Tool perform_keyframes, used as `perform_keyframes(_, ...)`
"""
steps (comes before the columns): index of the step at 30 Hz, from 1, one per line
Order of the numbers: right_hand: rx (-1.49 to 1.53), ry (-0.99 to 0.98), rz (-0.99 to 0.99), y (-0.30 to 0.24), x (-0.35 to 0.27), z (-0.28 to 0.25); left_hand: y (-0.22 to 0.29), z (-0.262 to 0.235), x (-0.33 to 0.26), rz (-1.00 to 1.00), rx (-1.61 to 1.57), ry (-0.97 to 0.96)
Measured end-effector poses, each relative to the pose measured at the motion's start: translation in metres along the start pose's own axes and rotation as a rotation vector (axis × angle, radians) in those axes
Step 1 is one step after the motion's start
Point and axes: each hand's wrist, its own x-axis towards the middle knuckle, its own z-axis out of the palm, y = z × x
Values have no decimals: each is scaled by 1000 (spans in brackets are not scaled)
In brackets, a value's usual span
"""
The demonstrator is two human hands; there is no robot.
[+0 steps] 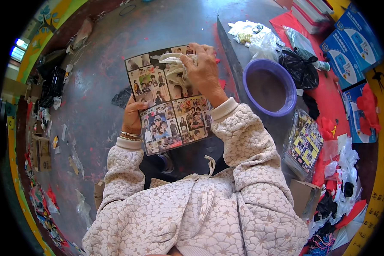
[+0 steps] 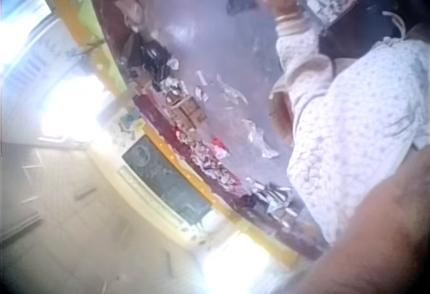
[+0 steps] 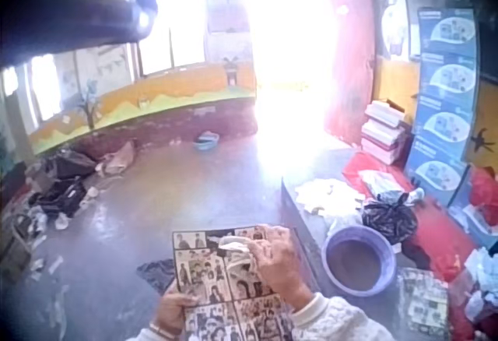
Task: The person sits on the floor and wipes the surface of printed sheets with a cloth, then places them into a yellow envelope. The person repeats this process with multiple sheets, handling them one at a time.
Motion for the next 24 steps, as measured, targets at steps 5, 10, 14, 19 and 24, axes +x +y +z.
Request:
perform_keyframes(5,-155,-95,-266,-19,-16,-3,0,-5,2,-20,-24,-24)
perform_keyframes(10,-341,-89,78,40,-3,9,19,18,-13,112,-150,-160)
perform_keyframes(14,459,-85,646,77,13,-20,26,-7,-16,75,-157,-91)
perform_keyframes(19,1361,-315,1046,78,1,12,22,-12,-10,33,-36,-57)
perform_keyframes(24,1491,-478,1028,10,3,-11,16,-6,-11,63,176,32)
